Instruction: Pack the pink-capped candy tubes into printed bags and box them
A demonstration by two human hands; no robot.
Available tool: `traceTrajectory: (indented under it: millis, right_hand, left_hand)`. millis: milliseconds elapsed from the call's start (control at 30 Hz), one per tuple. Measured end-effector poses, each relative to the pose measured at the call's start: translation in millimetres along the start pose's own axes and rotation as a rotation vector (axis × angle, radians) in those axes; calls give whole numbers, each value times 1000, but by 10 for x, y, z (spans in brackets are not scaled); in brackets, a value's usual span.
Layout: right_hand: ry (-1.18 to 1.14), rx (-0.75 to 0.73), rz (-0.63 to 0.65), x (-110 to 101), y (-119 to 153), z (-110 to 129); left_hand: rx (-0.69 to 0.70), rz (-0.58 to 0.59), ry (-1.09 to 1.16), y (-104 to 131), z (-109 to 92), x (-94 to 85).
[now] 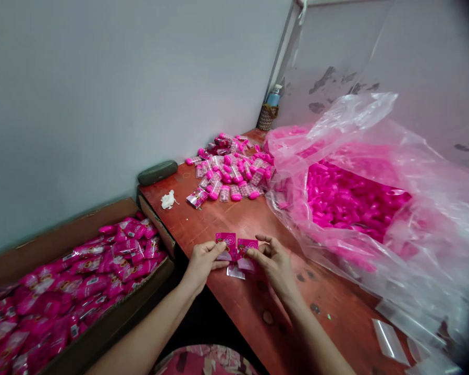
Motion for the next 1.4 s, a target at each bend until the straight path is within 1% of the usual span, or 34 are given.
traceTrajectory:
  millis: [67,133,200,267,300,333,400,467,533,600,667,733,833,933,967,1000,1067,1133,1167,1300,1333,1367,1400]
  right_hand:
    - [377,-105,-3,-57,-52,1]
    - [684,-231,-11,-115,-187,87]
    - [844,-359,-82,-180,-433,266]
    - [964,-452,-154,-235,-773,491]
    - [1059,-469,-158,-248,-964,598]
    - [1162,-445,-154,-255,-1158,690]
    - [1206,-415,-150,-238,-1509,845]
    - [1224,-346,-161,-172,-1777,927]
    - [1248,-253,-180,-65,-1944,939]
    - [1267,-176,-198,48,-2015,913]
    - [1275,-134,-208,124,-2010,882]
    - [1280,-114,-200,130,-1946,859]
    - [1286,-108,-122,16,-1745,815]
    - [1285,-120,14,-135,-1423,703]
    - [1287,-120,40,-174,-1302,649]
    - [1290,-130,34,-202,-1182,593]
    - [1294,-189,-48,-222,-971,487]
    - [1290,-268,-120,-198,-827,399]
    - [1285,-287,-134,-180,-785,365]
    - [1264,-241,-125,-121,-685,328]
    - [1219,-230,-129,-106,-633,344]
    - [1121,-223,-119,-83,-555,362]
    - [967,-203,-81,-49,-453,376]
  left_hand:
    - [-55,-22,43,-11,7,-61]
    - [-102,-39,83,-16,11,-92]
    - [-134,-53,115,-21,6,-94]
    - [-162,-67,149,-26,-11,-83]
    - [-174,-74,165,-28,-24,-78]
    - [-183,-83,178,-30,-38,-75]
    - [-193,-103,196,-35,-62,-80]
    - [-201,-123,214,-44,-73,-94]
    - [-206,-152,251,-60,-73,-111]
    - [-202,-201,318,-85,-74,-127]
    - [-194,-265,401,-111,-87,-141]
    - [-180,-315,472,-131,-115,-155]
    - [-152,-355,538,-143,-162,-179]
    - [-148,-378,579,-138,-182,-196]
    - [-155,-382,588,-135,-182,-193]
    - [-164,-384,595,-133,-180,-184]
    - [-177,-384,608,-129,-176,-151]
    - [-180,-388,625,-125,-175,-108]
    - [-179,-390,635,-122,-177,-87]
    - [-159,-421,668,-104,-191,-52]
    - [-151,-433,675,-101,-193,-54]
    - [-143,-446,681,-98,-193,-57]
    - [-138,-458,687,-96,-192,-59]
Point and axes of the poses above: each hand's wrist, its own y-axis away from the middle knuckle, its own x-axis out of the palm, z = x × y, the point moved 2 cm from there along -y, towards the middle knuckle, and after that the axes turned 9 degrees about x, right-handed, at the moved point
